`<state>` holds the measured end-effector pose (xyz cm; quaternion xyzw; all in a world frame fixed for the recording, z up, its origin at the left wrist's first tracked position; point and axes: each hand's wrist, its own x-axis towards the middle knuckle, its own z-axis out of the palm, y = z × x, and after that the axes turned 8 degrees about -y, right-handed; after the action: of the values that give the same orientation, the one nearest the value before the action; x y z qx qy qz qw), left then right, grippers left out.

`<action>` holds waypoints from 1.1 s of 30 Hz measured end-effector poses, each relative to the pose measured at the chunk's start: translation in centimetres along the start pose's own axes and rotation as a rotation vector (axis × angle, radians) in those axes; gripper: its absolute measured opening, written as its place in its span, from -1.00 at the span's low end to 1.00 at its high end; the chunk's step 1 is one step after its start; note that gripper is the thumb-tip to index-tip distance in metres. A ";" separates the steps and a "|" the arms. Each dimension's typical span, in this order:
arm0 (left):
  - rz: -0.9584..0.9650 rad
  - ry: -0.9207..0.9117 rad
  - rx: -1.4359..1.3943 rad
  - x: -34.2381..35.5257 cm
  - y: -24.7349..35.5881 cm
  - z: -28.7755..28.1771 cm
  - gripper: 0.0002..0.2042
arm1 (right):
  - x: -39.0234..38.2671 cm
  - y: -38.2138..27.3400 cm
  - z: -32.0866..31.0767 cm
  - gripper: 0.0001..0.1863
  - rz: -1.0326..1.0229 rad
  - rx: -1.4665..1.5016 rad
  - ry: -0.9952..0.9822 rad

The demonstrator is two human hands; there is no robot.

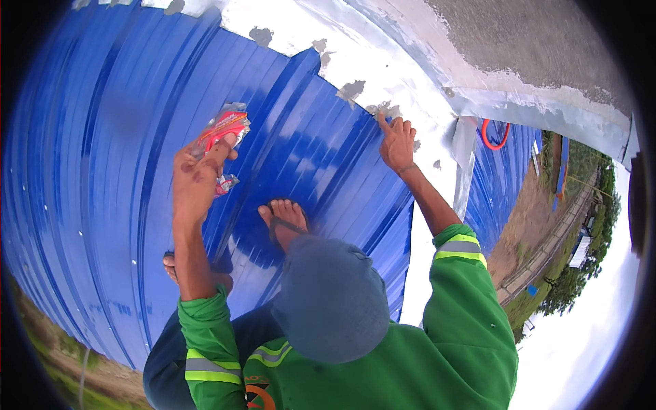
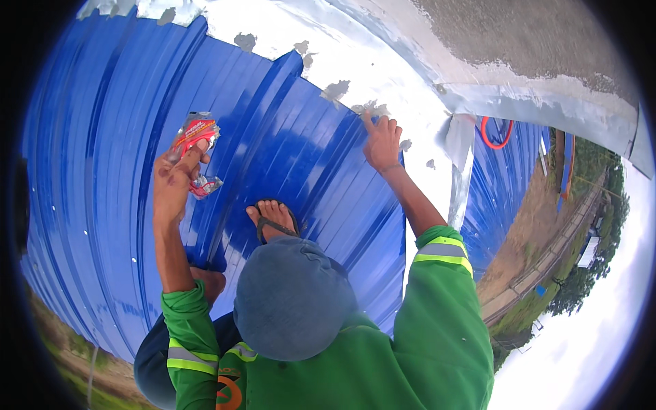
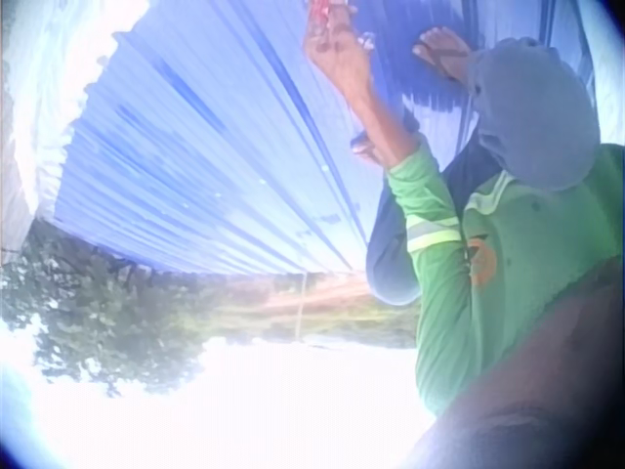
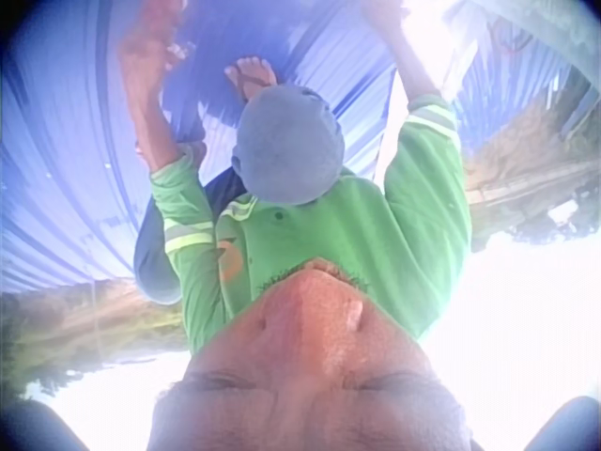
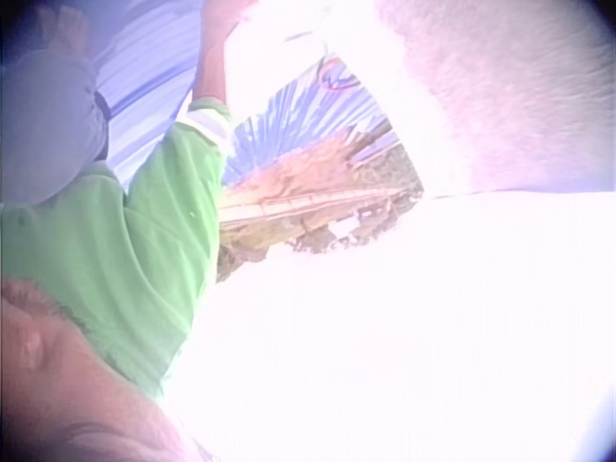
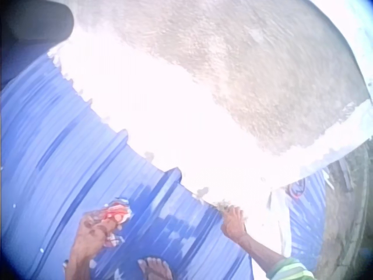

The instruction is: The person applies sealant from a packet onto the joints of a blue corrugated metal roof and smooths it along the seams by hand.

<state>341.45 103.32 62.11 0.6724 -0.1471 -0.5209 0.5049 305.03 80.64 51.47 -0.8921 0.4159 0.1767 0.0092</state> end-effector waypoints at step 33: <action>0.002 -0.049 0.030 0.0 0.2 0.2 -0.74 | 0.7 -1.9 0.0 -0.29 0.051 -0.083 0.099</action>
<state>341.36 103.14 62.26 0.6670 -0.1678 -0.5343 0.4914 306.92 81.36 50.99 -0.8884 0.4308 0.1495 -0.0531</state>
